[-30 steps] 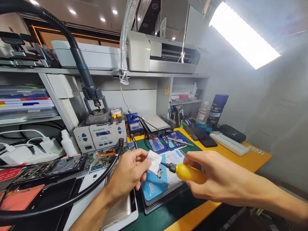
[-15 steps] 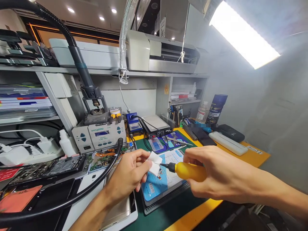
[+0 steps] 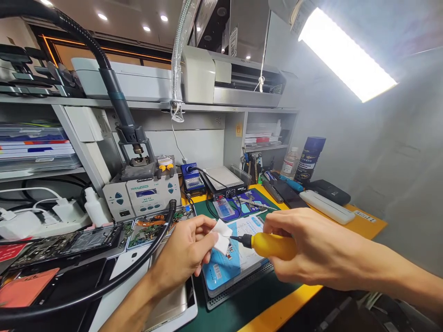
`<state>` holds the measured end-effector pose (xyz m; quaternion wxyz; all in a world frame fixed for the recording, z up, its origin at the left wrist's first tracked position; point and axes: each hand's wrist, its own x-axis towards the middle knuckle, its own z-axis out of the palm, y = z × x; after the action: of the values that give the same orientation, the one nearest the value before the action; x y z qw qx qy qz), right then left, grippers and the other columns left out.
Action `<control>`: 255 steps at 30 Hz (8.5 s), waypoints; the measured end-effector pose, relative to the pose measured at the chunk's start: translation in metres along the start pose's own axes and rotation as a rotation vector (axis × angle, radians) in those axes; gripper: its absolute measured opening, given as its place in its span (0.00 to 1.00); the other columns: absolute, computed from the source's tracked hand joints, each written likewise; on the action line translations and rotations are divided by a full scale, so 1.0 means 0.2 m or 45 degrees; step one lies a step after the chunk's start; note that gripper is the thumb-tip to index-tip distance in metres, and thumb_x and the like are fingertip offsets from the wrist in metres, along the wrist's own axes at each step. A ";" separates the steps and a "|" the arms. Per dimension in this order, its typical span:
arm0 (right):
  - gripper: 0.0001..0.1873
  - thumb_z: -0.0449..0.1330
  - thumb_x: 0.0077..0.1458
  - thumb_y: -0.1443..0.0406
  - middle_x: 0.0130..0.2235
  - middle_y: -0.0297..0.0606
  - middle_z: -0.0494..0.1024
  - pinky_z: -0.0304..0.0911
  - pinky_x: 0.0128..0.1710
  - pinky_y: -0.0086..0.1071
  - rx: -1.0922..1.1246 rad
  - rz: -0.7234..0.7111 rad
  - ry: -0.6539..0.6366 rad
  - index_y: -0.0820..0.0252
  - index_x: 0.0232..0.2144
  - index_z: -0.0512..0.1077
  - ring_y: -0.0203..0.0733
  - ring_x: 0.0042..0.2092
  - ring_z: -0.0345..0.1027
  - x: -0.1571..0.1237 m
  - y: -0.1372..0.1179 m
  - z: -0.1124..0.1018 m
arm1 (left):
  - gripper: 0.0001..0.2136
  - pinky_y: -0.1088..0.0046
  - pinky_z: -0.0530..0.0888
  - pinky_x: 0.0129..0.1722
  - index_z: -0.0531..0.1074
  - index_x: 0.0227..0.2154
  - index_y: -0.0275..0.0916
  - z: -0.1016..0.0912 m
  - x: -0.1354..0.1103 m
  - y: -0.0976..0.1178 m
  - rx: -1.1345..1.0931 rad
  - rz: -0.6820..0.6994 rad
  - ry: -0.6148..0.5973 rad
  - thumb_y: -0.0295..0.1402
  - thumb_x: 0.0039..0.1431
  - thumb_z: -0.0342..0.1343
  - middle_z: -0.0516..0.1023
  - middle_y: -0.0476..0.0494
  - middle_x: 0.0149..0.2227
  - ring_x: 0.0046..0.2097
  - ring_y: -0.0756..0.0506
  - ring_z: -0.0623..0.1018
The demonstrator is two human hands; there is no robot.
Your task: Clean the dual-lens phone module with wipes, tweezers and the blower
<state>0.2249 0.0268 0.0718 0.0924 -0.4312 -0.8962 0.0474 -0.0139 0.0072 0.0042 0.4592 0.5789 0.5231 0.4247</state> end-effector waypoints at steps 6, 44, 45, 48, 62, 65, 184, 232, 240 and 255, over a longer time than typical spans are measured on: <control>0.07 0.60 0.43 0.66 0.24 0.28 0.65 0.51 0.26 0.27 0.026 0.000 0.008 0.53 0.25 0.64 0.36 0.27 0.56 -0.01 0.00 -0.01 | 0.17 0.81 0.63 0.12 0.69 0.40 0.34 0.00 0.00 -0.01 -0.009 0.013 -0.005 0.42 0.54 0.58 0.67 0.55 0.21 0.20 0.53 0.65; 0.06 0.60 0.49 0.66 0.26 0.28 0.66 0.54 0.29 0.27 0.060 -0.049 0.009 0.54 0.27 0.65 0.36 0.29 0.55 -0.02 0.07 0.04 | 0.13 0.83 0.64 0.12 0.72 0.38 0.35 0.00 0.01 -0.02 -0.044 0.045 -0.016 0.40 0.56 0.58 0.68 0.55 0.20 0.20 0.53 0.65; 0.06 0.60 0.49 0.66 0.26 0.28 0.66 0.54 0.29 0.28 0.048 -0.052 0.008 0.54 0.27 0.65 0.36 0.29 0.55 -0.01 0.07 0.04 | 0.13 0.83 0.63 0.12 0.72 0.38 0.35 0.00 0.01 -0.02 -0.045 0.045 -0.012 0.40 0.56 0.59 0.68 0.55 0.20 0.19 0.53 0.65; 0.05 0.60 0.48 0.67 0.27 0.28 0.68 0.54 0.29 0.28 0.044 -0.054 -0.004 0.54 0.28 0.65 0.36 0.29 0.55 -0.01 0.07 0.03 | 0.13 0.83 0.63 0.11 0.72 0.37 0.36 0.00 0.01 -0.02 -0.052 0.044 -0.005 0.40 0.55 0.60 0.69 0.54 0.21 0.20 0.52 0.65; 0.03 0.62 0.49 0.67 0.28 0.31 0.73 0.56 0.28 0.28 0.264 0.030 0.016 0.57 0.30 0.73 0.36 0.29 0.63 -0.02 0.08 0.00 | 0.15 0.83 0.64 0.12 0.71 0.39 0.36 0.00 0.00 -0.03 -0.063 0.036 -0.024 0.42 0.56 0.60 0.68 0.54 0.23 0.21 0.52 0.67; 0.06 0.65 0.51 0.63 0.29 0.30 0.75 0.58 0.27 0.27 0.595 0.174 0.024 0.58 0.33 0.76 0.36 0.30 0.66 -0.01 0.15 0.00 | 0.15 0.83 0.63 0.12 0.71 0.38 0.36 -0.01 0.00 -0.03 -0.065 0.034 -0.027 0.43 0.55 0.60 0.69 0.54 0.23 0.21 0.52 0.66; 0.06 0.68 0.51 0.66 0.28 0.40 0.78 0.69 0.23 0.25 2.089 0.038 -0.181 0.66 0.28 0.76 0.36 0.27 0.72 0.47 0.59 0.27 | 0.13 0.77 0.45 0.18 0.73 0.31 0.38 0.08 0.10 0.10 -0.092 -0.365 -0.034 0.44 0.62 0.59 0.53 0.58 0.20 0.22 0.54 0.48; 0.07 0.60 0.57 0.71 0.23 0.29 0.73 0.64 0.25 0.27 1.624 -0.034 -0.172 0.58 0.29 0.65 0.33 0.24 0.66 0.39 0.23 0.41 | 0.16 0.75 0.59 0.23 0.80 0.35 0.38 0.08 0.16 0.02 0.575 -0.277 -0.049 0.41 0.65 0.50 0.75 0.50 0.26 0.26 0.49 0.67; 0.08 0.60 0.54 0.74 0.21 0.28 0.73 0.65 0.23 0.28 1.614 -0.026 -0.118 0.58 0.29 0.66 0.34 0.23 0.67 0.42 0.21 0.38 | 0.15 0.75 0.61 0.24 0.80 0.35 0.39 0.07 0.16 0.01 0.575 -0.281 -0.051 0.40 0.65 0.50 0.77 0.50 0.28 0.27 0.49 0.69; 0.07 0.63 0.54 0.72 0.31 0.35 0.75 0.72 0.32 0.35 1.334 -0.344 0.189 0.59 0.33 0.68 0.42 0.32 0.74 0.33 0.24 0.46 | 0.14 0.72 0.72 0.32 0.80 0.34 0.41 0.06 0.15 -0.02 0.540 -0.304 -0.044 0.41 0.64 0.51 0.83 0.47 0.34 0.35 0.43 0.79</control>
<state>0.2017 0.1078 -0.0184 0.3631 -0.2105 -0.7911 0.4449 -0.0004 0.0368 -0.0021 0.3832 0.6035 0.6575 0.2381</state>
